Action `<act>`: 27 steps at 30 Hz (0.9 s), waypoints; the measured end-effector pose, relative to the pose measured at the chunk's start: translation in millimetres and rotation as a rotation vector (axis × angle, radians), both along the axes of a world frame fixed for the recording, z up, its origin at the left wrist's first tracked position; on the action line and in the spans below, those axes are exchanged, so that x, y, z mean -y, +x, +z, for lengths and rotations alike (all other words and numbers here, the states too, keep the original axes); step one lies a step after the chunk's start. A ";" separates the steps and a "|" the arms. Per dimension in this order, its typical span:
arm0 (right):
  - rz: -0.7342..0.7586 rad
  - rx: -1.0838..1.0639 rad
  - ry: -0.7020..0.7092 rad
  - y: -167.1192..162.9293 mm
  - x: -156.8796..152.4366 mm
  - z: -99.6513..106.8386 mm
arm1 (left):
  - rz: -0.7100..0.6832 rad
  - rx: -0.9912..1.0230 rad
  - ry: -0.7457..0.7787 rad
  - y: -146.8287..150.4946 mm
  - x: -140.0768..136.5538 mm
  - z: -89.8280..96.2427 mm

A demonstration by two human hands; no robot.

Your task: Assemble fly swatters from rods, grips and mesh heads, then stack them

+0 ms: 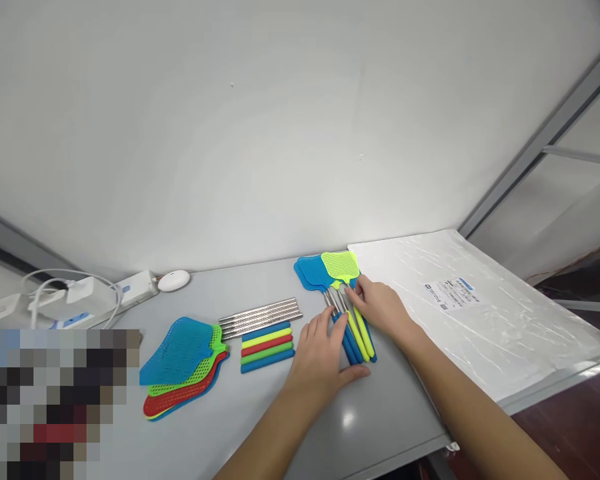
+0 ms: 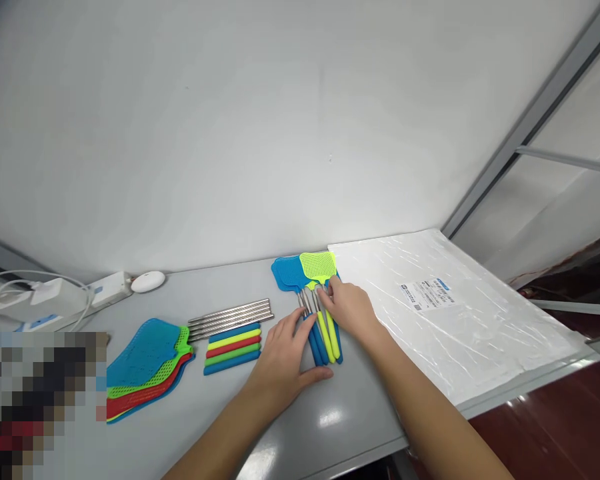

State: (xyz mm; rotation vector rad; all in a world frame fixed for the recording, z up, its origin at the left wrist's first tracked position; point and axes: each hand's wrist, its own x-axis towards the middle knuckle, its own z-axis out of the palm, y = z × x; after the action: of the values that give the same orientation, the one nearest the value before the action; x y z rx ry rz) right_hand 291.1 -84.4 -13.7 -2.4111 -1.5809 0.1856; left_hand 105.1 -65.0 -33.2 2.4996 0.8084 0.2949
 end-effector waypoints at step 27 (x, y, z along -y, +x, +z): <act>0.139 -0.028 -0.140 -15.8 -38.7 11.4 | 0.079 0.094 0.078 6.1 2.3 -7.4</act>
State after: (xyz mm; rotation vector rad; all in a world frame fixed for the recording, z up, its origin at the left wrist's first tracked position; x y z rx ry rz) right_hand 275.2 -45.7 -2.3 -2.3886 -1.7783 0.3668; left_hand 111.2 -67.3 -40.5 2.5083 0.8734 0.4759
